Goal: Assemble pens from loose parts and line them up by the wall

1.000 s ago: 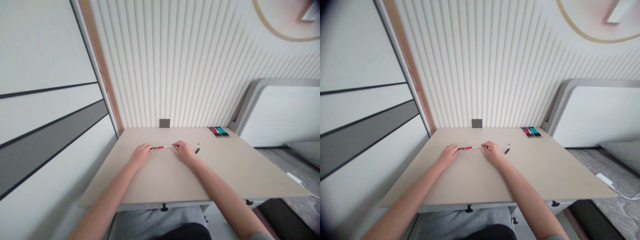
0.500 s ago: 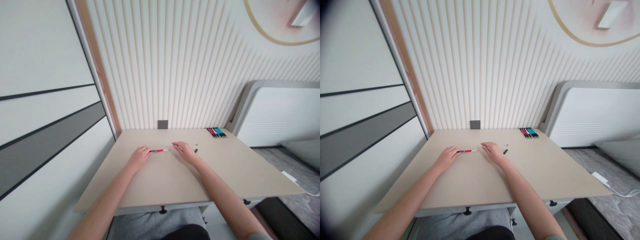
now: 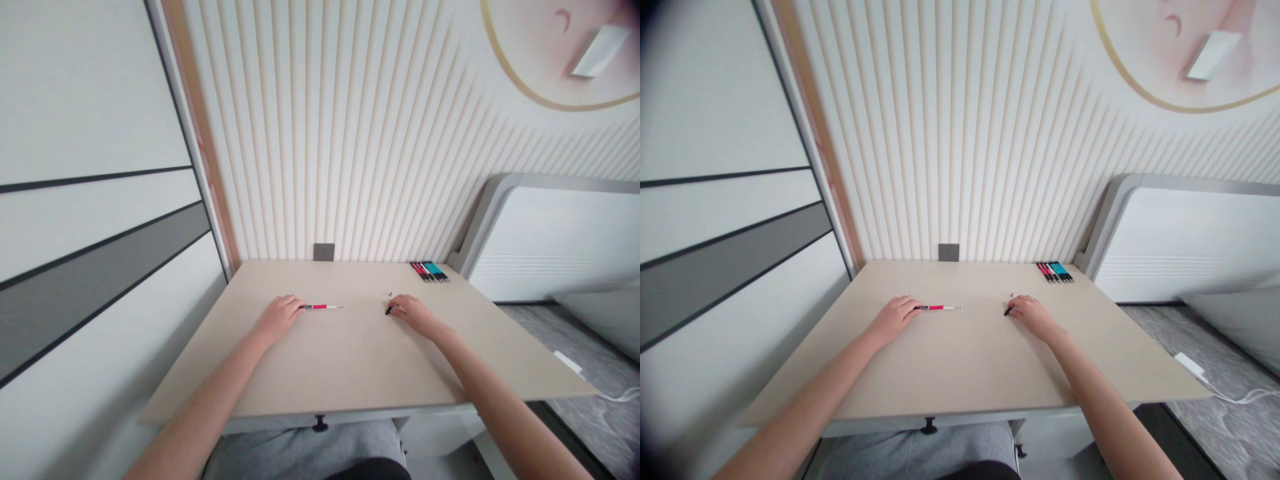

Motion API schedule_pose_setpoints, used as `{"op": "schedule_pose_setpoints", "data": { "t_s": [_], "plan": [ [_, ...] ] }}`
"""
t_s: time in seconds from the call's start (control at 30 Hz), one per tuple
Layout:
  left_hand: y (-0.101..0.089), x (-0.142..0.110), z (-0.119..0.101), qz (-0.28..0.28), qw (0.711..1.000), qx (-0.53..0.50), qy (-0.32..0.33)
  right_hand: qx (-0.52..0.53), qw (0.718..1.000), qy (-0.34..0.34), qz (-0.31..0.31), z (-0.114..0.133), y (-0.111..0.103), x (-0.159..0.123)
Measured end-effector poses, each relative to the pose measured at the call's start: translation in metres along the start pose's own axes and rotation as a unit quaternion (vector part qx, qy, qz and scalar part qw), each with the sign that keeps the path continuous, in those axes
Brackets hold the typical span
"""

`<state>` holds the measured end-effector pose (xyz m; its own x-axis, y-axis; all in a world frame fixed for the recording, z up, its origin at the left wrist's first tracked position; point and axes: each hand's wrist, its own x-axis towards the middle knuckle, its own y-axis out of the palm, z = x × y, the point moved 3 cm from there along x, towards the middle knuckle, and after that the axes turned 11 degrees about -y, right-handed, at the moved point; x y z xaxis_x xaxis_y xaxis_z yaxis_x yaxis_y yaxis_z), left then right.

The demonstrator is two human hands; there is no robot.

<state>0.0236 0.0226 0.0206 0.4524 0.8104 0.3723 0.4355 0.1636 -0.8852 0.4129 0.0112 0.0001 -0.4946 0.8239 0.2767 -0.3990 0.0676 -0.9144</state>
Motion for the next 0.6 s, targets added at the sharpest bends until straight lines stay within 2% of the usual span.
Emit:
{"op": "schedule_pose_setpoints", "data": {
  "t_s": [0.2, 0.43, 0.6],
  "plan": [
    [0.001, -0.001, 0.000, 0.006, 1.000, 0.013, 0.003, 0.052, 0.997, -0.039, 0.034, 0.026, 0.001, 0.028],
    [0.001, -0.001, 0.003, 0.000, 1.000, 0.012, -0.006, 0.111, 0.989, -0.093, -0.029, 0.073, 0.010, 0.063],
    [-0.001, -0.001, 0.002, 0.000, 1.000, 0.012, -0.013, 0.111, 0.988, -0.100, -0.035, 0.079, 0.021, 0.064]
  ]
}}
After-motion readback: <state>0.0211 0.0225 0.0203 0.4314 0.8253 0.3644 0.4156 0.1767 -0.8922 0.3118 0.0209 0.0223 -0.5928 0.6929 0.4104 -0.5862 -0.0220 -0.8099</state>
